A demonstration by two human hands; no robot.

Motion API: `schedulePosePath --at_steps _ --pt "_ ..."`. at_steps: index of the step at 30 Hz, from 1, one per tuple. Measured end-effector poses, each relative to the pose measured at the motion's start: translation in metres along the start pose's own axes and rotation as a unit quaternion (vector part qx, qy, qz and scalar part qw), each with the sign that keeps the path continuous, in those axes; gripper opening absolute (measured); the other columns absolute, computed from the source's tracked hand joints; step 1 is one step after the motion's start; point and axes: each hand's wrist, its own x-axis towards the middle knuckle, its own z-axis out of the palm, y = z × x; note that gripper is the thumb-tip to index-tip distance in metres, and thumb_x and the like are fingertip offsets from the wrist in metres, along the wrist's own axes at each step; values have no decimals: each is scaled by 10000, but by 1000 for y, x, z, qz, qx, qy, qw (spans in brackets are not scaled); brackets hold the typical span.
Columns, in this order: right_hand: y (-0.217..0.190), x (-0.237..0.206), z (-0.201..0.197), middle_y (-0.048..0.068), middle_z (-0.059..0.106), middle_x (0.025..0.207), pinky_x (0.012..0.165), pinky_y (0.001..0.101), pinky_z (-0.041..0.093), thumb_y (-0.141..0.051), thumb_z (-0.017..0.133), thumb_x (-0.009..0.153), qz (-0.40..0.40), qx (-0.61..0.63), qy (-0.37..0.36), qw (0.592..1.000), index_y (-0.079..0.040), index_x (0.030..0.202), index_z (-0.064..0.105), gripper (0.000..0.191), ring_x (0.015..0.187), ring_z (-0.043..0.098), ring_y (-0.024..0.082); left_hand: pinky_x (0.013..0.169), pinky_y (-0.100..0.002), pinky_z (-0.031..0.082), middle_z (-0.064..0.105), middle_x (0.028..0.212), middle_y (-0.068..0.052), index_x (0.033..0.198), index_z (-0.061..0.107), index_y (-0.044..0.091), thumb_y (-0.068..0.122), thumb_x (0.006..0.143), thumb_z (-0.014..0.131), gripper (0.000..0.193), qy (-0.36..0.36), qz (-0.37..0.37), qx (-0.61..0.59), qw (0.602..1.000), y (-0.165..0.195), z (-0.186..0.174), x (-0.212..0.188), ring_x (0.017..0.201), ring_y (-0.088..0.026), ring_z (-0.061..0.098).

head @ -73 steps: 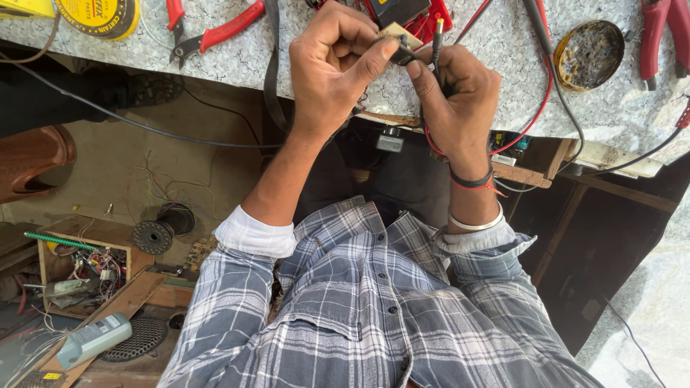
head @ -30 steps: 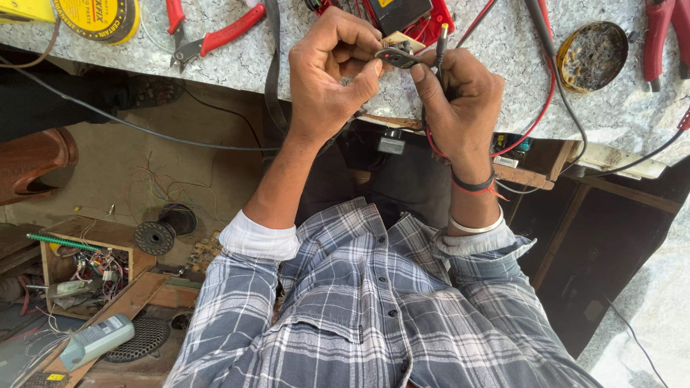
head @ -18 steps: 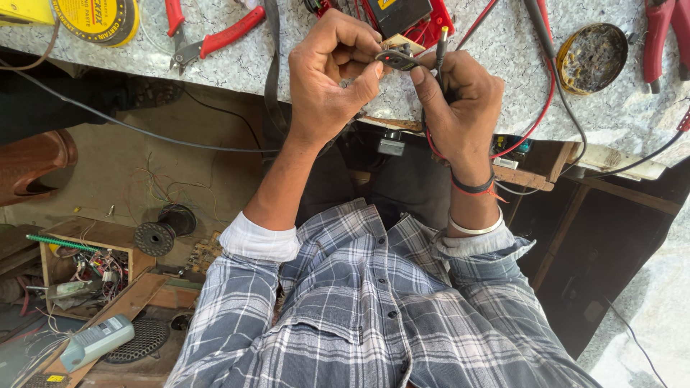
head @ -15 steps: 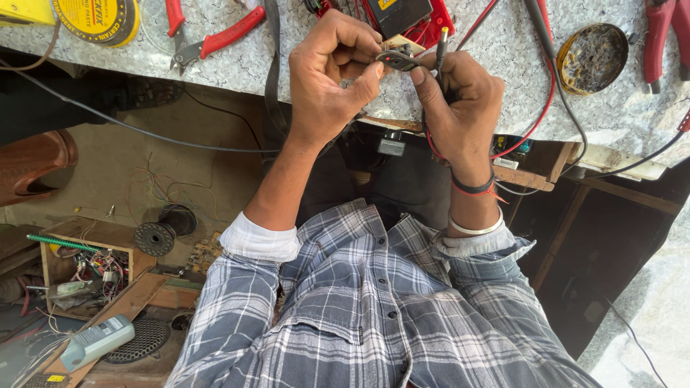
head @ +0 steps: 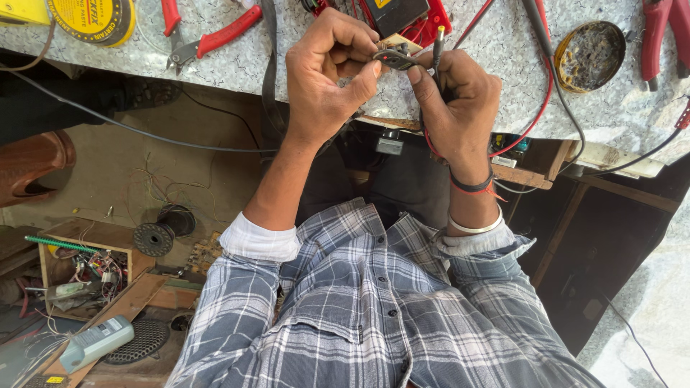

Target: The person solders wires to a small green circuit board using a soldering iron and solder wire. They then use a multimeter to test the connections and trim excess wire with pliers.

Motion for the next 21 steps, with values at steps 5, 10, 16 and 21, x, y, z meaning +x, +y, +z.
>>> schedulePosePath --at_steps 5,10,16,21 --pt "0 -1 0 -58 457 651 551 252 252 -46 766 1063 -1 3 0 1000 -8 1099 731 63 603 369 26 906 -289 633 606 1154 -93 1060 596 -35 -86 986 700 137 -1 4 0 1000 -1 0 0 1051 -144 739" --pt "0 0 -1 -56 459 652 552 253 248 -47 768 1060 -1 -2 0 1000 -8 1101 732 66 603 370 26 906 -288 635 612 1146 -91 1055 591 -34 -95 982 699 144 2 0 6 1000 -1 0 -1 1004 -130 733" --pt "0 0 0 -56 446 647 550 255 246 -46 769 1055 -4 -8 0 1000 -4 1096 731 70 597 363 30 905 -285 635 610 1147 -90 1056 591 -33 -96 984 699 144 1 0 6 1000 0 0 0 1003 -127 732" --pt "-1 0 -1 -52 436 654 553 259 254 -50 775 1051 -12 -19 1 1000 -2 1089 724 79 605 358 34 905 -265 677 611 1147 -89 1054 589 -38 -96 979 693 141 -1 -4 -6 1000 2 1 0 991 -120 730"
